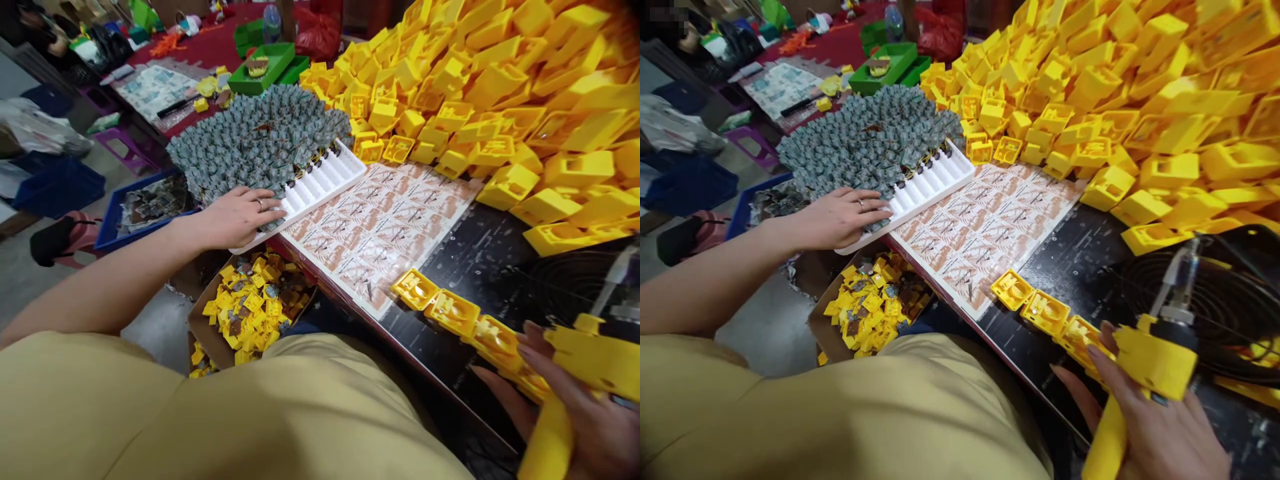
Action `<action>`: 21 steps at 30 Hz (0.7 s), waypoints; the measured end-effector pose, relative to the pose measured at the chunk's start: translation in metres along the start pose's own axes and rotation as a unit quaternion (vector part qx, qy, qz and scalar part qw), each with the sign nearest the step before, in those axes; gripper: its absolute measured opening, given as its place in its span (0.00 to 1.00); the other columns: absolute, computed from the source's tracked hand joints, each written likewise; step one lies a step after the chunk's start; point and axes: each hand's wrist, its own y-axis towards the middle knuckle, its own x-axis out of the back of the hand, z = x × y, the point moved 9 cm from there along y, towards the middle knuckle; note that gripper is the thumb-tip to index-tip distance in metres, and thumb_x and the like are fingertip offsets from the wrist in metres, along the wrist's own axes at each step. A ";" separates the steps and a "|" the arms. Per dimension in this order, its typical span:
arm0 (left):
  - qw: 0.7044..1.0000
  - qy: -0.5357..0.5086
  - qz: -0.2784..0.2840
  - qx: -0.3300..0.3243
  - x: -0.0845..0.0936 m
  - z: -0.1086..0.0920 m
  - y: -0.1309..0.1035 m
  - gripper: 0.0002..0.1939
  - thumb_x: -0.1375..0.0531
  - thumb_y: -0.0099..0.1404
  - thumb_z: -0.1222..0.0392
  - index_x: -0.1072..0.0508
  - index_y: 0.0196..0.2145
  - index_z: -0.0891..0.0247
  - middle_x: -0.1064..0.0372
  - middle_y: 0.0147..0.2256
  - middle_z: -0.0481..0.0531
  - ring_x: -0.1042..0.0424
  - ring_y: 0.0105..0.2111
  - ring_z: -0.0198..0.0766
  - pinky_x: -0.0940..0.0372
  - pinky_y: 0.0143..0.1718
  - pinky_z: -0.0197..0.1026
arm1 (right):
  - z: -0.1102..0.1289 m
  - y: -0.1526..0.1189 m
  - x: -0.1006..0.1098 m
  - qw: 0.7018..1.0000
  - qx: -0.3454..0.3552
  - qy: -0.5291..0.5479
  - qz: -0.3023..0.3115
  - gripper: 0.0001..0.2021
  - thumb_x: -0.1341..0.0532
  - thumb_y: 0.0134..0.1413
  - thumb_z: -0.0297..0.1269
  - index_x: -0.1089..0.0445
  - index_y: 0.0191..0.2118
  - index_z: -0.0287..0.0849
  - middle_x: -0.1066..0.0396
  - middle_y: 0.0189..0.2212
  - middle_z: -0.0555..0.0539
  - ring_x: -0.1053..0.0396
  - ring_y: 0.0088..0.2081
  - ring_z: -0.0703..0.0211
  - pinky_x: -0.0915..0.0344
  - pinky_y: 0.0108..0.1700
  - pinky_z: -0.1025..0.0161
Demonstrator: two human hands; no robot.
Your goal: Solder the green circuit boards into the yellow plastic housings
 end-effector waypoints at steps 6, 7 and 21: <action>0.926 -0.289 -0.203 0.132 0.017 0.039 -0.008 0.28 0.49 0.69 0.45 0.39 0.61 0.63 0.29 0.54 0.57 0.26 0.47 0.42 0.30 0.45 0.47 | 0.035 0.024 0.000 0.998 0.055 0.001 0.017 0.36 0.36 0.58 0.45 0.51 0.68 0.55 0.27 0.49 0.43 0.24 0.42 0.46 0.25 0.39 0.52; 0.893 -0.356 -0.237 0.140 0.024 0.045 -0.007 0.30 0.49 0.69 0.42 0.41 0.62 0.62 0.30 0.55 0.57 0.26 0.46 0.41 0.30 0.44 0.47 | 0.039 0.028 -0.001 0.998 0.050 0.015 0.027 0.35 0.37 0.58 0.46 0.50 0.67 0.55 0.28 0.51 0.42 0.24 0.41 0.46 0.26 0.39 0.52; 0.939 -0.253 -0.144 -0.184 0.075 -0.101 0.148 0.26 0.42 0.64 0.59 0.36 0.59 0.61 0.30 0.54 0.57 0.31 0.53 0.48 0.38 0.55 0.53 | 0.084 0.077 -0.025 0.992 0.054 0.107 0.037 0.22 0.40 0.61 0.37 0.44 0.59 0.44 0.27 0.42 0.44 0.27 0.42 0.53 0.30 0.47 0.55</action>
